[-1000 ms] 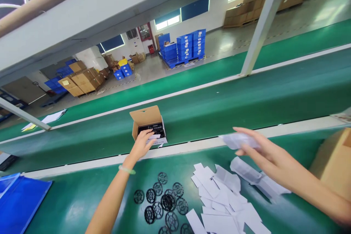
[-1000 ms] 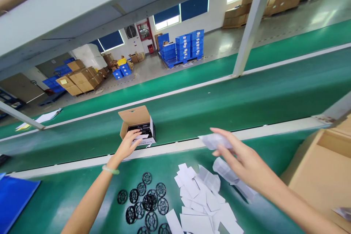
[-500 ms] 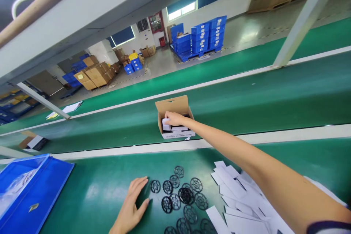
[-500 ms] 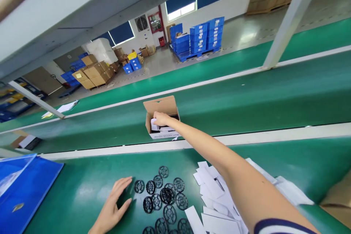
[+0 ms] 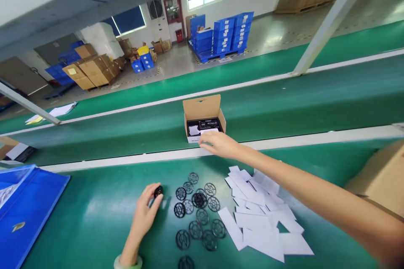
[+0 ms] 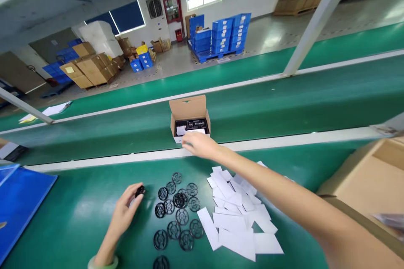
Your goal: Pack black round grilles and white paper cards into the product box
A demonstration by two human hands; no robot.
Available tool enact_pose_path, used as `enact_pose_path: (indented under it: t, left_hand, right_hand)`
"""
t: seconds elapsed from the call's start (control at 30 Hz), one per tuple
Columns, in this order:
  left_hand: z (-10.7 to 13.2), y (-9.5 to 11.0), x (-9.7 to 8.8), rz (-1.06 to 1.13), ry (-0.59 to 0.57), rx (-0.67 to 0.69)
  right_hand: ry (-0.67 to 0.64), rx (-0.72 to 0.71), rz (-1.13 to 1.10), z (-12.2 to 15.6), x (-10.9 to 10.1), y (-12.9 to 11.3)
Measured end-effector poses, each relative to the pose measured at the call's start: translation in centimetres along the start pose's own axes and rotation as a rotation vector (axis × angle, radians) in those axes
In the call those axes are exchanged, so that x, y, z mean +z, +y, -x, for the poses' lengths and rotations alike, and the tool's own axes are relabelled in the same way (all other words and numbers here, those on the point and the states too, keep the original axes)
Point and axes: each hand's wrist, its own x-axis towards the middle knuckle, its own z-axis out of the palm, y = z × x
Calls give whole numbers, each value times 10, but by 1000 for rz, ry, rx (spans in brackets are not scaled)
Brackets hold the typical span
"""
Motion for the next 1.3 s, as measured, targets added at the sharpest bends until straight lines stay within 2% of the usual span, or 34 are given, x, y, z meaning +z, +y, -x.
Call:
enact_pose_path:
  t: [0.13,0.23,0.33,0.43,0.53,0.7,0.8,0.9,1.0,1.1,1.2,1.3]
  left_hand:
    - [29,15,8,637,157,-290]
    - [53,33,25,890,217,-409]
    - [78,54,47,947,250,-451]
    - [100,72,70,988,178,-493]
    - [116,85,94,1046,119,-554]
    - [132,89,123,1079,66,-611]
    - [137,84,130,1031,43,-591]
    - [138,76,140,967,13,-548]
    - [138,71,160,965,-48,-475]
    - [137,72,183,1051,-16,-439]
    - [135,80,192,1114,-22,-475]
    - [133,89,187,1130,-91,-494]
  right_hand:
    - [-196,-152,-158,62,22,-30]
    - [-269,-173,-169,84,41,-46]
    - [-203,-129,-177,96,42,-48]
    - [-117,-28,-141,114,27,-46]
    - [-156,16,-66,138,16,-56]
    - [-216,115,130,172,36,-81]
    - [-116,214,25,182,43,-79]
    - [71,290,-247,188,35,-79]
    - [265,305,-541,193,24,-100]
    - [331,243,-687,201,14,-126]
    - [398,211,-612,217,-1,-124]
    - [514,325,-261,246,-22,-84]
